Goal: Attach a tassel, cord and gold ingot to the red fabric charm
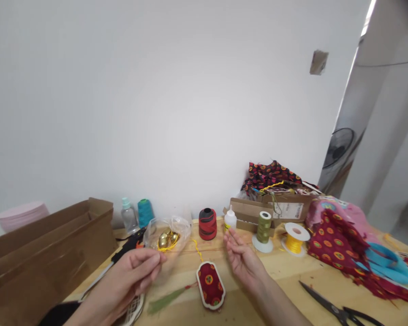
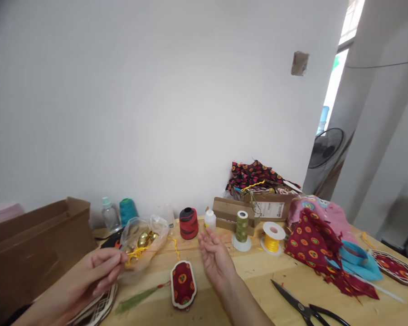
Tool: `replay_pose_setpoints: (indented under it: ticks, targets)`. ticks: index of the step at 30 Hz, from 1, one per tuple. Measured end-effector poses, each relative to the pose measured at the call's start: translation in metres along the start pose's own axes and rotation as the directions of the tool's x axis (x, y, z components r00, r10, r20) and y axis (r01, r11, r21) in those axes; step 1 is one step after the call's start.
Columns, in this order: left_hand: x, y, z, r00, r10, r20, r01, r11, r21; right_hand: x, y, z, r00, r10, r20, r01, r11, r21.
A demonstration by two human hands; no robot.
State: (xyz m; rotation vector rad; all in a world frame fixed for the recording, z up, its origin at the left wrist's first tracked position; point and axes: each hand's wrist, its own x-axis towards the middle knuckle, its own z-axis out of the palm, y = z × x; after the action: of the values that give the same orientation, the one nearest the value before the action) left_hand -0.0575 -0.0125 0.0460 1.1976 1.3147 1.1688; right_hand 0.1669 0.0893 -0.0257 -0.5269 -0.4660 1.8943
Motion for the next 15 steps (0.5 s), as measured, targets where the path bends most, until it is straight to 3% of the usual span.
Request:
replay_pose_setpoints:
  ticks: [2,5,10,15]
  targets:
    - [0.006,-0.002,-0.004,0.992,0.072,-0.099,-0.053,0.981,0.186,0.000,0.001,0.002,1.000,-0.019,0.018,0.019,0.999,-0.044]
    - [0.018,-0.013,0.002,0.946,0.231,-0.229,-0.125,0.908,0.400,-0.003,0.001,0.005,0.996,-0.061,0.066,0.070,0.986,-0.152]
    - [0.026,-0.043,0.024,0.929,0.306,-0.208,-0.176,0.860,0.479,-0.014,0.001,0.022,0.978,-0.056,0.201,0.136,0.903,-0.407]
    - [0.020,-0.057,0.035,0.921,0.384,-0.067,-0.292,0.794,0.533,-0.001,-0.004,0.073,0.951,0.099,0.294,0.190,0.563,-0.804]
